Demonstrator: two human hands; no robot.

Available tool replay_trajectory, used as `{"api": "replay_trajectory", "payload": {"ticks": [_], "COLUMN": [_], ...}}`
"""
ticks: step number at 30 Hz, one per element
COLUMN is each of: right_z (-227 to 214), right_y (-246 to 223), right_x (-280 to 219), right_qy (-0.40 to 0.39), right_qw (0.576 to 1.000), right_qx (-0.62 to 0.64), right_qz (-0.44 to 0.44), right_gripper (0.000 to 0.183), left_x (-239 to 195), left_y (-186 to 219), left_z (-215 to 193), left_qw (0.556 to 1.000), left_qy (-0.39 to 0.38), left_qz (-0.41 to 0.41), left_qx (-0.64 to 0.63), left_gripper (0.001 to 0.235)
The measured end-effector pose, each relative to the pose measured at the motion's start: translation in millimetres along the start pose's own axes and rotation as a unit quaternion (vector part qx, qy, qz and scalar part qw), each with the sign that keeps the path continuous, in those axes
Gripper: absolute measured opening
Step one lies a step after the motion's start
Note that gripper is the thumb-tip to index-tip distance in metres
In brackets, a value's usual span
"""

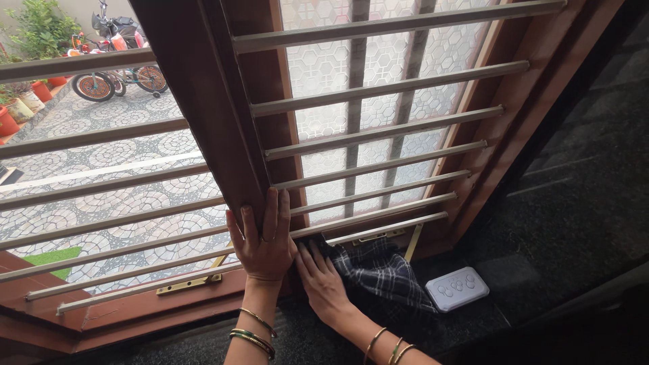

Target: The person wipes the metal bars and wooden frame of a window with a dark cloth, then wipes the granite windowsill and a wooden door. The person uses a cloth to clean the surfaces.

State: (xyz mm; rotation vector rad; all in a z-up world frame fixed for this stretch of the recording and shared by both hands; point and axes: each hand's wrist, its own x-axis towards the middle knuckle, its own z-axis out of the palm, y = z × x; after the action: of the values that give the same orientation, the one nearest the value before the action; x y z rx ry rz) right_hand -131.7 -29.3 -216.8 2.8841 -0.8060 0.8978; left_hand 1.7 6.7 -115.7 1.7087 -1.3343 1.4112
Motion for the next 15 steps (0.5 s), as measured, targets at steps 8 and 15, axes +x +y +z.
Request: {"api": "replay_trajectory", "payload": {"ticks": [8,15], "right_z": [-57.6,-35.6], "right_y": [168.0,188.3], "right_x": [-19.7,-49.8], "right_qy": [-0.081,0.000], "right_qw": [0.969,0.926], "right_qx": [-0.191,-0.205], "right_qz": [0.136,0.318], "right_gripper": [0.033,0.067], "left_x": [1.8,-1.4], "left_y": [-3.6,-2.0], "left_z": [3.3,2.9], "left_qw": [1.000,1.000], "left_qy": [-0.002,-0.004], "left_qz": [0.005,0.001], "left_qx": [0.012,-0.004], "left_gripper": [0.056,0.054]}}
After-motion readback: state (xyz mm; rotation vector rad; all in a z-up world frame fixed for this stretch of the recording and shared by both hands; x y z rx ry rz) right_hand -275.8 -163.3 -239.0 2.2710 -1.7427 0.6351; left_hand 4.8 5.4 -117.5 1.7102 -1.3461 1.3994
